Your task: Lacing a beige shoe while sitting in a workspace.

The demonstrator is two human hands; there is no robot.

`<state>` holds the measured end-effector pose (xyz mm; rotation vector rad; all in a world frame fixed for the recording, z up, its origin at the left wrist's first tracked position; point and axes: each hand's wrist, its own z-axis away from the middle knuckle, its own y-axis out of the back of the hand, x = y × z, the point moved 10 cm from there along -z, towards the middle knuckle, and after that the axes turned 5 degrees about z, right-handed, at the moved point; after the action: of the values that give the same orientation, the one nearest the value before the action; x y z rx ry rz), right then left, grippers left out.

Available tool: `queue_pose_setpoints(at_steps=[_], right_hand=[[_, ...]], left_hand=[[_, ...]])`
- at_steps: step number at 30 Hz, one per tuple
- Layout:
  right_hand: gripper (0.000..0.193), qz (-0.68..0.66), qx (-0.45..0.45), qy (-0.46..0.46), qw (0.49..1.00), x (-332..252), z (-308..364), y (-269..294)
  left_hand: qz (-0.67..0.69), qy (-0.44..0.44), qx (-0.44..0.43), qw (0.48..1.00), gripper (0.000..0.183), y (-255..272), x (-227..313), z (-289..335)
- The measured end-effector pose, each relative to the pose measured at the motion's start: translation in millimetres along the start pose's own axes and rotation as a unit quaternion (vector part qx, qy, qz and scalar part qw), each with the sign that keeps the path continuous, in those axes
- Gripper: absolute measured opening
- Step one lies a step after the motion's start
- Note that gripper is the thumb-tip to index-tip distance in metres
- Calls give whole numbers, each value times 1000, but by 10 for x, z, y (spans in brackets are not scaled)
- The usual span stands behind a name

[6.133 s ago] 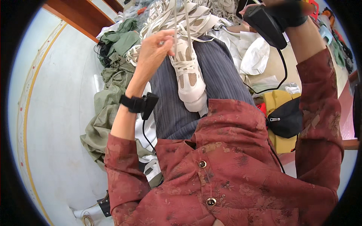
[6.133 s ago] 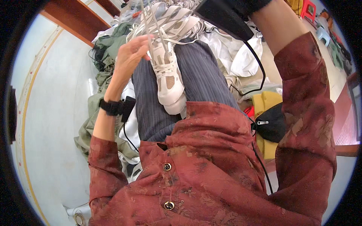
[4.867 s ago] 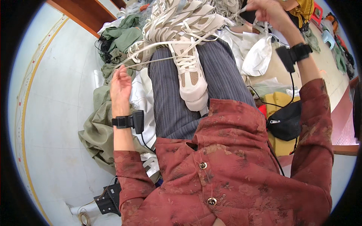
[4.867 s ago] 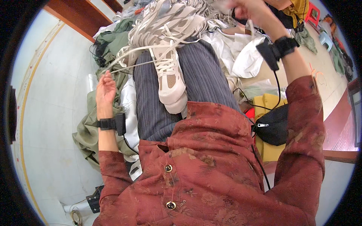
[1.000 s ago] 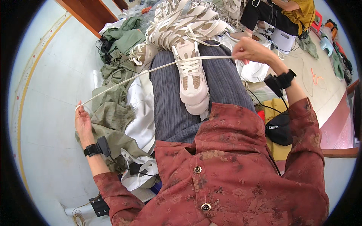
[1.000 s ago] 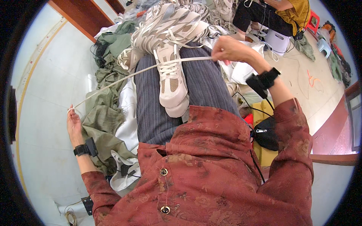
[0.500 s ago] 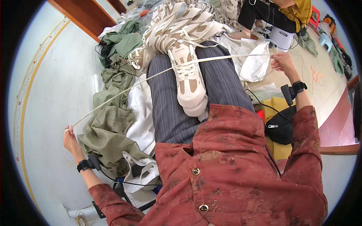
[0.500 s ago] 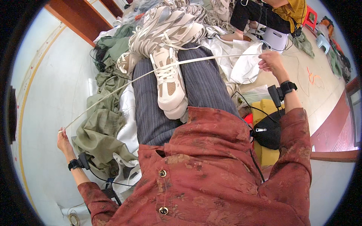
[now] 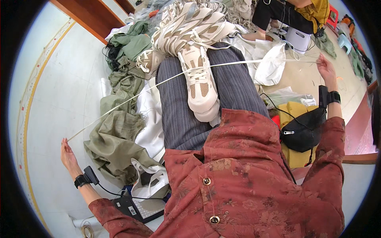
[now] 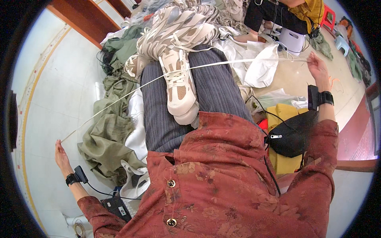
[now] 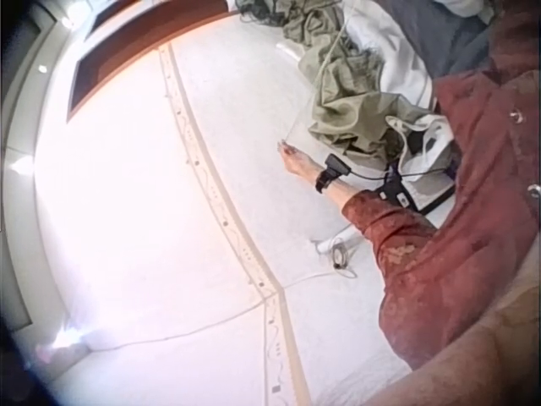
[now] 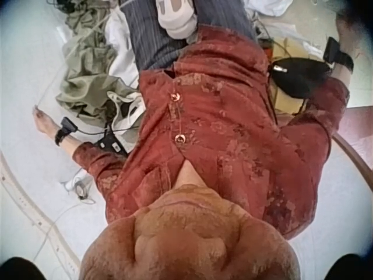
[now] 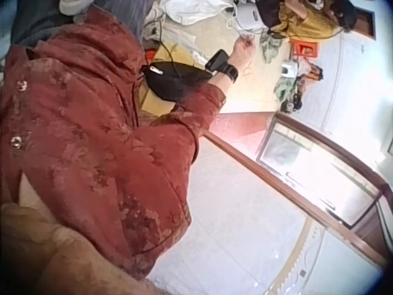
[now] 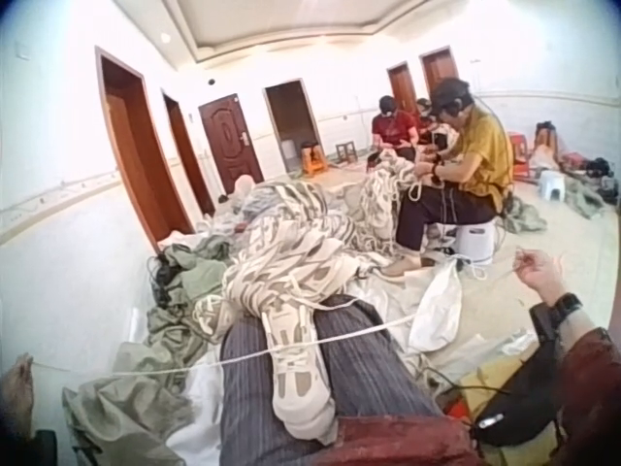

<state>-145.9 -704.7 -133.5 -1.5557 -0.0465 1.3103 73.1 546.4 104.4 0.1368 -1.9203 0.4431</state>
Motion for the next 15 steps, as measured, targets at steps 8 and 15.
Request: queue_pose_setpoints(at_steps=[8, 15], right_hand=[[23, 123, 94, 97, 983, -782, 206, 987], [17, 286, 84, 101, 949, -959, 420, 1491]], left_hand=[[-82, 42, -173, 981, 30, -2465, -652, 707], [-93, 157, -350, 919, 25, -4674, -1690, 1929]])
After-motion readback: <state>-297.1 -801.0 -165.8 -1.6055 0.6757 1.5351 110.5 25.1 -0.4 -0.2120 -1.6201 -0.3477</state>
